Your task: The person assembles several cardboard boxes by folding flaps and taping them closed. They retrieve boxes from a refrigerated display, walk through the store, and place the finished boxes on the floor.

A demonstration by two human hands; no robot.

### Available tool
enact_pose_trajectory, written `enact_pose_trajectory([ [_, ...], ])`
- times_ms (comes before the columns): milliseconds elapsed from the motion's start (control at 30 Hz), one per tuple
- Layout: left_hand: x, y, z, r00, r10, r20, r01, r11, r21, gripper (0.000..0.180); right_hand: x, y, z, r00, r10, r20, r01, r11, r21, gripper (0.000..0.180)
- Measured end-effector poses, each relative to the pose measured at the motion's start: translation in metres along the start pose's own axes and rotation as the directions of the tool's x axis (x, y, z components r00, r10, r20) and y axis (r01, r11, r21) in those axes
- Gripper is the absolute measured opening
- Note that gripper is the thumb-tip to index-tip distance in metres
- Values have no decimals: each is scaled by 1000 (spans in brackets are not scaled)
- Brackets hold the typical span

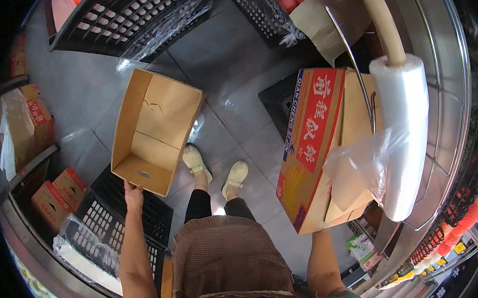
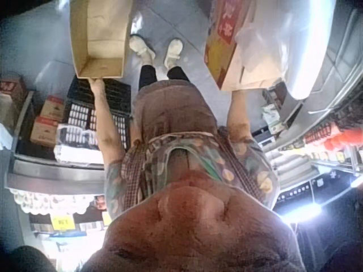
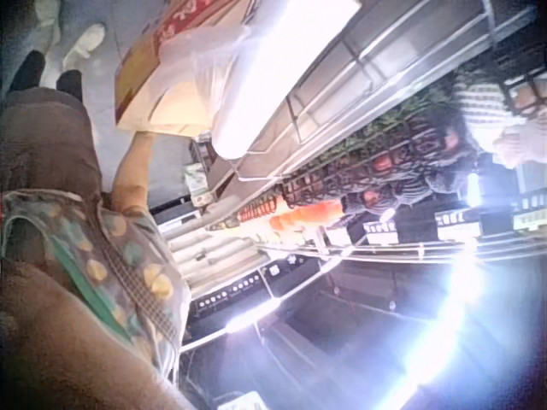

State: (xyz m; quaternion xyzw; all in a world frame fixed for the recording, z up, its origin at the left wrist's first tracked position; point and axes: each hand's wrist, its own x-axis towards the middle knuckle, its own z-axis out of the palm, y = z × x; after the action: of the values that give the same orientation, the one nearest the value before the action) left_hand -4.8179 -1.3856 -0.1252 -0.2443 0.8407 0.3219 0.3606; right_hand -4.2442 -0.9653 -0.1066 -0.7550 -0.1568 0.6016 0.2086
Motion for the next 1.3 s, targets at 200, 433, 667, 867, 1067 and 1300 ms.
enact_pose_trajectory([
  [200, -33, -19, 39, 903, -138, 406, 213, 967, -143, 50, -138, 16, 105, 707, 526, 472, 706, -492, -509, 25],
  [433, -112, -8, 49, 866, 41, 499, -240, 909, 341, 48, -147, -47, 468, 794, 27, 608, 412, 711, -569, 37],
  [667, -147, 42, 41, 875, 325, 358, -469, 751, 464, 43, 75, -171, 626, 992, 88, 89, -110, 953, 283, 76],
  [867, -140, 74, 84, 912, 202, 358, -379, 749, 543, 41, 133, -241, 644, 969, -113, 218, 1, 889, 458, 25],
  [1067, -131, 97, 88, 931, 153, 331, -322, 770, 551, 36, 113, -251, 764, 759, -228, 610, -28, 924, 381, 18],
  [1300, -122, 117, 88, 886, 334, 320, -444, 809, 385, 29, 111, -238, 826, 908, -83, 411, -104, 905, 412, 18],
])
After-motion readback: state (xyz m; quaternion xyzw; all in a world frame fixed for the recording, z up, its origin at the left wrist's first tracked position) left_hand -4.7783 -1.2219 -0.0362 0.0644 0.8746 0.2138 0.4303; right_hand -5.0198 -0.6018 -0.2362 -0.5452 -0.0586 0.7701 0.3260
